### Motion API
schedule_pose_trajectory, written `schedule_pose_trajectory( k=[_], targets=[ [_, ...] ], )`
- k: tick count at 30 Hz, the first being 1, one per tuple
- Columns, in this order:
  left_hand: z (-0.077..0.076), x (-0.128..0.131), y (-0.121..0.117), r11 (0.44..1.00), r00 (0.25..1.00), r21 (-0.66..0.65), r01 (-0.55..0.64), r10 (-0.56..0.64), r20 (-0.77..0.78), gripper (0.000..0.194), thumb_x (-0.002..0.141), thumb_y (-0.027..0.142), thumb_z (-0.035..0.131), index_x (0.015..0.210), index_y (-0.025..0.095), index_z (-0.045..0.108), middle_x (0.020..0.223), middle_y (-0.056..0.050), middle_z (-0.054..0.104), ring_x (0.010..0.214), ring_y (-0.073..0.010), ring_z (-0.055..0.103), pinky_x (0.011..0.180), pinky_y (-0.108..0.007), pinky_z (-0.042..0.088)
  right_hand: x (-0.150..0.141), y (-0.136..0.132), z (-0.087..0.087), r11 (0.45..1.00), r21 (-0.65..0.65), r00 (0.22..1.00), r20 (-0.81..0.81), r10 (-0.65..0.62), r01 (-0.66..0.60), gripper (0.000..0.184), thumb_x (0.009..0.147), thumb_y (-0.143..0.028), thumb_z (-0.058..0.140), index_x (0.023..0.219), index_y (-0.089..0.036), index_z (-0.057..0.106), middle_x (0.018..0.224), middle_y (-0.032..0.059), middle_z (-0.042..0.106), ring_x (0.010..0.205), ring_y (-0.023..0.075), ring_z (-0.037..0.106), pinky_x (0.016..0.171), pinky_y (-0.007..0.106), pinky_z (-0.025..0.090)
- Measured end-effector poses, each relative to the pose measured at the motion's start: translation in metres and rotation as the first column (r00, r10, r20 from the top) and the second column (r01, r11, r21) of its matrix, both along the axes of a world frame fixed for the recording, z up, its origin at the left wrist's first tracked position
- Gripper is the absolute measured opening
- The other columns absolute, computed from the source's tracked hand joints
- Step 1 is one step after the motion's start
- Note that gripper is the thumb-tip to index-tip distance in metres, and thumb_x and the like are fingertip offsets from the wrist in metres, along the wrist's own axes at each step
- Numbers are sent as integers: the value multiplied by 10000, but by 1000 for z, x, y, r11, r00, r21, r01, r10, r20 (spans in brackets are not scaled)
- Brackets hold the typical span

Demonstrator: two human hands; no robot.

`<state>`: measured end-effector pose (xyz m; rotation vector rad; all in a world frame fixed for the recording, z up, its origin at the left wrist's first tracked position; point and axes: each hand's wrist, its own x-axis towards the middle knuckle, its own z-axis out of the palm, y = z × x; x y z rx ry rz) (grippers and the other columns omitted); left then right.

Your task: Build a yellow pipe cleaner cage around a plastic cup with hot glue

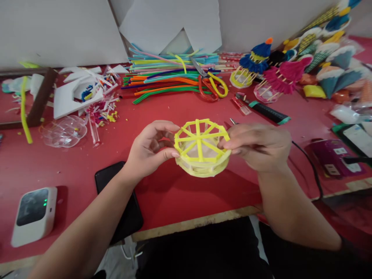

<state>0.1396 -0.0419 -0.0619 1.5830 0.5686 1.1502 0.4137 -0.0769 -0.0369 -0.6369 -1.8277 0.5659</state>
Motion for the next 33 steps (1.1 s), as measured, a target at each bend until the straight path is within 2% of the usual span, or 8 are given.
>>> schedule_pose_trajectory(
  k=[4, 7, 11, 15, 20, 23, 28, 33],
  targets=[
    [2, 1, -2, 991, 999, -127, 39, -38, 10, 440, 739, 401, 956, 1055, 201, 724, 1035, -52, 742, 928, -157, 728, 764, -221, 640, -4, -2, -2, 998, 59, 999, -26, -30, 32, 254, 959, -258, 737, 1176, -372, 801, 825, -6, 806, 694, 158, 725, 649, 311, 576],
    [3, 1, -2, 994, 1000, -112, 18, -17, 10, 430, 719, 406, 968, 1004, 191, 729, 993, -50, 751, 907, -159, 742, 769, -235, 654, -6, -2, -3, 992, 110, 998, -25, -52, 54, 222, 964, -259, 728, 1154, -349, 800, 827, -7, 797, 708, 159, 724, 682, 325, 584],
    [-1, -1, -1, 984, 995, 147, -96, 98, -10, 380, 772, 396, 933, 1069, 234, 759, 1081, -53, 752, 1020, -171, 735, 899, -280, 647, -4, 3, -3, 962, 248, 985, 99, -142, 114, 210, 948, -194, 725, 1111, -309, 793, 845, -7, 795, 761, 170, 734, 760, 358, 608],
    [-3, -6, 0, 873, 957, 440, -210, 275, -90, 359, 808, 323, 910, 1138, 303, 770, 1153, -46, 748, 1048, -186, 718, 954, -325, 612, 0, 8, -4, 921, 335, 943, 192, -272, 198, 242, 927, -144, 712, 1048, -335, 798, 861, -14, 799, 821, 192, 750, 775, 375, 616],
    [1, -6, -2, 792, 928, 558, -249, 359, -96, 319, 852, 354, 866, 1151, 330, 757, 1158, -40, 750, 1022, -210, 717, 938, -369, 612, 2, 10, -6, 912, 358, 937, 201, -285, 200, 283, 924, -146, 695, 1073, -366, 792, 874, -20, 804, 832, 210, 758, 766, 398, 618],
    [1, -6, -2, 803, 924, 540, -252, 365, -112, 312, 855, 398, 858, 1140, 319, 758, 1154, -47, 745, 1011, -212, 710, 943, -376, 605, 0, 10, -6, 912, 357, 939, 195, -282, 200, 282, 926, -149, 693, 1077, -366, 790, 871, -19, 801, 824, 207, 754, 765, 393, 614],
    [-5, -7, 0, 894, 956, 404, -195, 265, -125, 383, 855, 471, 844, 1194, 311, 765, 1145, -75, 710, 1040, -214, 688, 989, -381, 587, -3, 11, -7, 925, 319, 946, 179, -271, 205, 310, 936, -135, 677, 1113, -368, 782, 865, -24, 799, 769, 185, 736, 748, 374, 592],
    [-10, -6, 4, 955, 985, 279, -99, 134, -111, 628, 794, 375, 918, 1378, 351, 687, 1291, -72, 618, 1210, -202, 646, 1065, -321, 579, -3, 11, -8, 921, 283, 918, 217, -333, 267, 281, 937, -124, 677, 1098, -330, 782, 885, -3, 802, 797, 181, 737, 778, 366, 584]
  ],
)
